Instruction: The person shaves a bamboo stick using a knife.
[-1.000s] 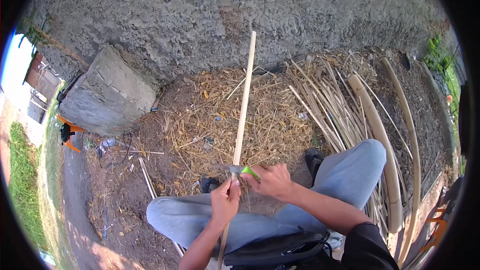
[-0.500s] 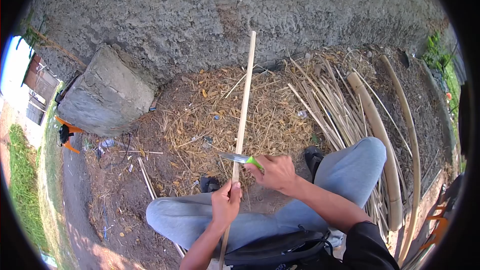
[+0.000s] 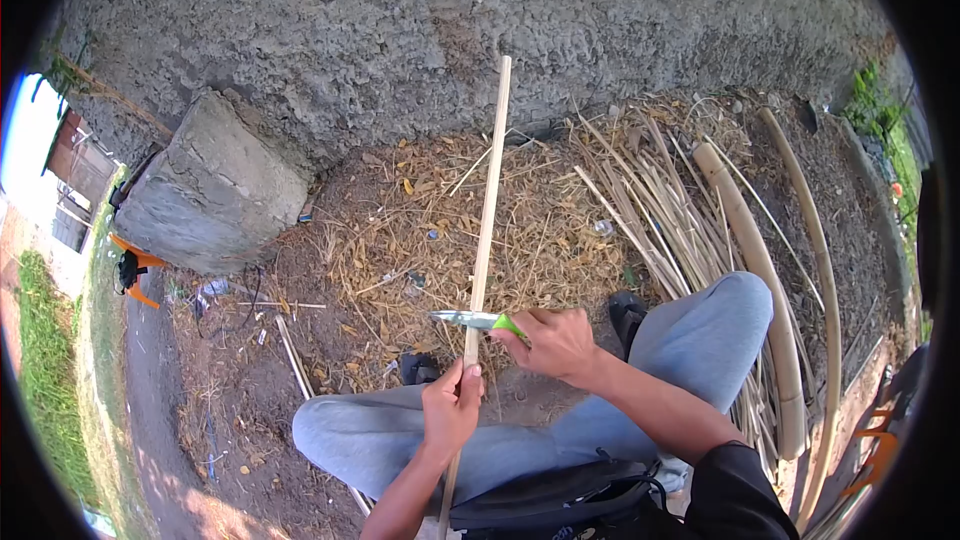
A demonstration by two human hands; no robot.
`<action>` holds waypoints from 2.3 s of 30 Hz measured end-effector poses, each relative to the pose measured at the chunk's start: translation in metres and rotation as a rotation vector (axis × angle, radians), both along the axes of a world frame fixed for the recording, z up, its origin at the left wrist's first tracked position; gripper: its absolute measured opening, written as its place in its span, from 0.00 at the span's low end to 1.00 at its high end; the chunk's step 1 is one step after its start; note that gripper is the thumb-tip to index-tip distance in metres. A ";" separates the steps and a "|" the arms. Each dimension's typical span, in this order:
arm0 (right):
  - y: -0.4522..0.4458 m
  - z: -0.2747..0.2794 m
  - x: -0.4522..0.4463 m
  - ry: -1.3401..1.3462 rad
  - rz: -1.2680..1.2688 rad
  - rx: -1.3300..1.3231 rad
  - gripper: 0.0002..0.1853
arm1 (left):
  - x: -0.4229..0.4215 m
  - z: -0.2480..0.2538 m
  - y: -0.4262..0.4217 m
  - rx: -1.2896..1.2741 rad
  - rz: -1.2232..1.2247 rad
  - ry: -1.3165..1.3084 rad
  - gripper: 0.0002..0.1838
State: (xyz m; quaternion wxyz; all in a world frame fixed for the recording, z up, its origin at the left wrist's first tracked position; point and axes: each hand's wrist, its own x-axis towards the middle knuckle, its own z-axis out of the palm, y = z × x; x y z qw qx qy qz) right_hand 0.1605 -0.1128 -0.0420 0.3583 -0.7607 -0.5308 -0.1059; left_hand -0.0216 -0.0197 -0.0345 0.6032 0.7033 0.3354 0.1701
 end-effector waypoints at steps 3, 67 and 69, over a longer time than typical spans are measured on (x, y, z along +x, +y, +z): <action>0.000 0.005 -0.011 0.036 0.006 -0.011 0.17 | 0.001 0.001 0.000 -0.030 0.005 -0.032 0.08; -0.003 0.015 -0.006 -0.054 0.024 0.000 0.17 | -0.002 0.006 -0.009 0.035 0.007 -0.022 0.09; 0.007 0.011 0.019 0.047 -0.085 0.023 0.18 | -0.004 0.004 -0.011 0.036 0.005 0.015 0.09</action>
